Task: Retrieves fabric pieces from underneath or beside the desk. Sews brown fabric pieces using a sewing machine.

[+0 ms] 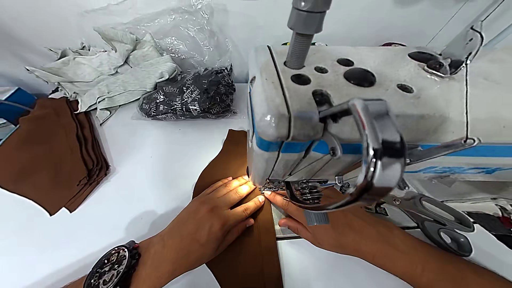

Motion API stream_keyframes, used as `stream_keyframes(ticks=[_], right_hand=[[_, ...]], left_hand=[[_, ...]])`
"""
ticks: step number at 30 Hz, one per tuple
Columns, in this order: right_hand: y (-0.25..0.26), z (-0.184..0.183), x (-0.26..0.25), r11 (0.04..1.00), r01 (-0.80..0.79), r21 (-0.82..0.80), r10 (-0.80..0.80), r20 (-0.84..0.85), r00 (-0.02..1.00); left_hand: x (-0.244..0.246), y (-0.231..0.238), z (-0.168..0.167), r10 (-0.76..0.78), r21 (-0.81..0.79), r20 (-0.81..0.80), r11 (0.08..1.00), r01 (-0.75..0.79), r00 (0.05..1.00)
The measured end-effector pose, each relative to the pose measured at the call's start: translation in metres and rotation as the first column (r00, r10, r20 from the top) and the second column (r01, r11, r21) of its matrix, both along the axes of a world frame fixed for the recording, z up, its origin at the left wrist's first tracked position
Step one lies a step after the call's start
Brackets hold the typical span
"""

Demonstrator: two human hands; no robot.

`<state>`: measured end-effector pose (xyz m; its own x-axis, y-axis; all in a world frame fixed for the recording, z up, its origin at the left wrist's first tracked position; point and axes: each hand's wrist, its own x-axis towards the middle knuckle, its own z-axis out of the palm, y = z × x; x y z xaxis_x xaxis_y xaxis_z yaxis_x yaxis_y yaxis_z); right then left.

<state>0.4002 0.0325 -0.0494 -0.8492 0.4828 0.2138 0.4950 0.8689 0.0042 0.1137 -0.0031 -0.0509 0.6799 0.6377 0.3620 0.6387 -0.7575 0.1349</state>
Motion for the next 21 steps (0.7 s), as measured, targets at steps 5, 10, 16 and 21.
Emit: stream_keyframes(ticks=[5, 10, 16, 21], right_hand=[[-0.0004, 0.0018, -0.0006, 1.0, 0.008, -0.01, -0.008, 0.01, 1.0], [-0.0011, 0.001, 0.0008, 1.0, 0.008, -0.014, -0.008, -0.01, 1.0], [-0.0011, 0.0002, 0.0004, 0.999, 0.015, -0.028, -0.015, -0.007, 1.0], [-0.0013, 0.0015, 0.0005, 1.0, 0.008, -0.012, -0.008, 0.009, 1.0]], left_hand=[[-0.0018, -0.0005, -0.0004, -0.006, -0.025, 0.01, 1.0, 0.007, 1.0], [-0.002, -0.0009, -0.0009, -0.014, -0.05, 0.013, 0.999, 0.014, 1.0], [-0.0013, -0.002, -0.0006, -0.003, -0.043, 0.001, 0.999, 0.003, 1.0], [-0.0012, -0.0023, -0.0016, -0.004, -0.047, 0.015, 0.999, 0.005, 1.0]])
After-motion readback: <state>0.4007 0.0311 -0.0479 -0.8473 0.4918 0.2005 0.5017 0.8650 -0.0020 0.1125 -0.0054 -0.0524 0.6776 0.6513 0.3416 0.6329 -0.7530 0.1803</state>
